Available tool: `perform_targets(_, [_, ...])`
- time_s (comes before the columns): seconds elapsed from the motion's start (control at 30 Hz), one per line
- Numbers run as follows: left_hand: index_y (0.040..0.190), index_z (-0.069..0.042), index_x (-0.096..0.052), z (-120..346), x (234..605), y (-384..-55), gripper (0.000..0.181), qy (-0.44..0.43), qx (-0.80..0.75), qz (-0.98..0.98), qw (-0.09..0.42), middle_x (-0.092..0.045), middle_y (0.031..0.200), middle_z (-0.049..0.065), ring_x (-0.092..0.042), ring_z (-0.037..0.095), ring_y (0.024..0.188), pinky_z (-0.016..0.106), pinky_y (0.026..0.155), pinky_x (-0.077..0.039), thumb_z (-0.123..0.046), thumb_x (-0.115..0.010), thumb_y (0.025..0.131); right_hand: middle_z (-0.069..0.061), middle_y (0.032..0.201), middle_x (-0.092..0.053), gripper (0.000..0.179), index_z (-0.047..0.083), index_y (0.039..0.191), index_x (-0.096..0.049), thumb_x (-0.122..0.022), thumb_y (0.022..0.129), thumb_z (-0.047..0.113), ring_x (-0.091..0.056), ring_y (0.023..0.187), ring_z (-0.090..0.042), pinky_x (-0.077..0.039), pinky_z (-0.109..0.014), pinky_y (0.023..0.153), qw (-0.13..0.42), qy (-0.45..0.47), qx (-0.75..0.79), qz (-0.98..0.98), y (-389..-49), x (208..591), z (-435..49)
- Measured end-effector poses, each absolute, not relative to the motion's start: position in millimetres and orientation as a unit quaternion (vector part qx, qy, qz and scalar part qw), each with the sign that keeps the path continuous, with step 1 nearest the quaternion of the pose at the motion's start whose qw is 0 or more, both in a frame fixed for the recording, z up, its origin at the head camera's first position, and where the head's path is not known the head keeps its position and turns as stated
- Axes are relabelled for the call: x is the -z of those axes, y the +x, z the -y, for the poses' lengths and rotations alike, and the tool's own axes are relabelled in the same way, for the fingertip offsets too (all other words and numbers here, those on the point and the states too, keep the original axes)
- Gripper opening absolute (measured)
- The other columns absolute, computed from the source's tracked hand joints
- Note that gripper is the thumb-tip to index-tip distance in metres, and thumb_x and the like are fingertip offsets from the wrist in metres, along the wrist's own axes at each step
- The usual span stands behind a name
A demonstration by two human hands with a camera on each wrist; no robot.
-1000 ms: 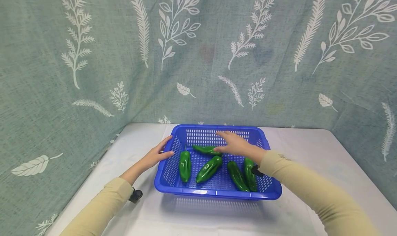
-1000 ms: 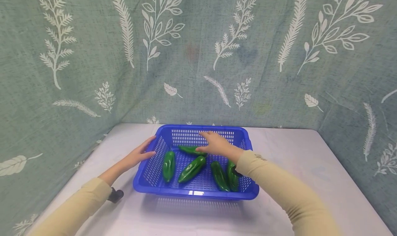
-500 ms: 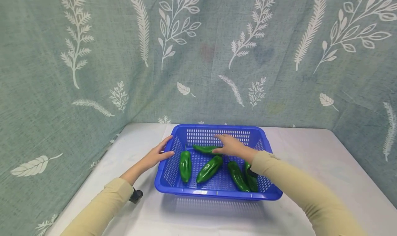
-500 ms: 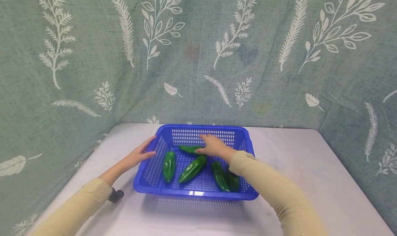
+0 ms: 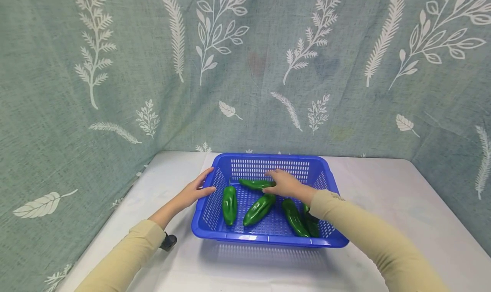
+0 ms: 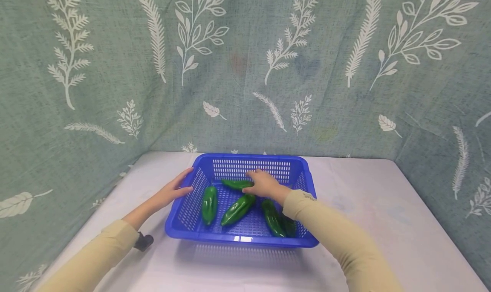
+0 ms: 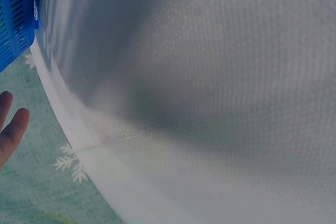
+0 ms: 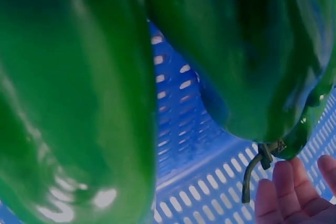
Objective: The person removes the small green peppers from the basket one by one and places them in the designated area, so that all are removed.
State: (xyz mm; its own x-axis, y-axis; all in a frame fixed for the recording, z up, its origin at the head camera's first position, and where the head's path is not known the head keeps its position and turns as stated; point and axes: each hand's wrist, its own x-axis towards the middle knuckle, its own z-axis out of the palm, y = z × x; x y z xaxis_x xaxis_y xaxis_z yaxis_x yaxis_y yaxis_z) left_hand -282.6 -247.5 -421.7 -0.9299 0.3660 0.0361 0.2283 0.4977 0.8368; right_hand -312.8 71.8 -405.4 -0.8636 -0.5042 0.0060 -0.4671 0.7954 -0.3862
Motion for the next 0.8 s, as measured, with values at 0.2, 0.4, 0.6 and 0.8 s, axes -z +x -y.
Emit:
perform_targets(0.2, [0.147, -0.018, -0.018, 248, 422, -283, 0.069, 0.171, -0.47, -0.863, 0.073, -0.034, 0.14, 0.027, -0.038, 0.044, 0.124, 0.056, 0.098, -0.035, -0.029, -0.056, 0.089, -0.017, 0.127, -0.052, 0.054, 0.007, 0.126, -0.053, -0.067, 0.082, 0.034, -0.05, 0.116, -0.033, -0.039, -0.045, 0.098, 0.043, -0.263, 0.185, -0.946, -314, 407, -72])
perform_targets(0.4, [0.147, -0.018, -0.017, 248, 422, -283, 0.07, 0.17, -0.474, -0.861, 0.077, -0.033, 0.14, 0.027, -0.038, 0.044, 0.124, 0.056, 0.098, -0.035, -0.028, -0.056, 0.089, -0.015, 0.121, -0.058, 0.05, 0.004, 0.121, -0.055, -0.068, 0.081, 0.031, -0.053, 0.112, -0.032, -0.04, -0.044, 0.097, 0.043, -0.269, 0.182, -0.945, -320, 410, -76])
perform_targets(0.6, [0.147, -0.018, -0.017, 248, 422, -284, 0.07, 0.172, -0.477, -0.858, 0.082, -0.032, 0.141, 0.027, -0.037, 0.044, 0.125, 0.056, 0.098, -0.035, -0.028, -0.055, 0.09, -0.019, 0.118, -0.058, 0.05, 0.0, 0.121, -0.054, -0.068, 0.08, 0.025, -0.054, 0.111, -0.033, -0.042, -0.045, 0.095, 0.1, -0.262, 0.226, -0.933, -324, 411, -82])
perform_targets(0.8, [0.147, -0.018, -0.017, 249, 423, -285, 0.07, 0.176, -0.478, -0.857, 0.08, -0.033, 0.14, 0.028, -0.037, 0.044, 0.125, 0.056, 0.098, -0.035, -0.028, -0.055, 0.09, -0.021, 0.119, -0.057, 0.051, 0.0, 0.122, -0.054, -0.07, 0.078, 0.022, -0.053, 0.111, -0.034, -0.042, -0.045, 0.094, 0.138, -0.225, 0.282, -0.922, -329, 414, -87])
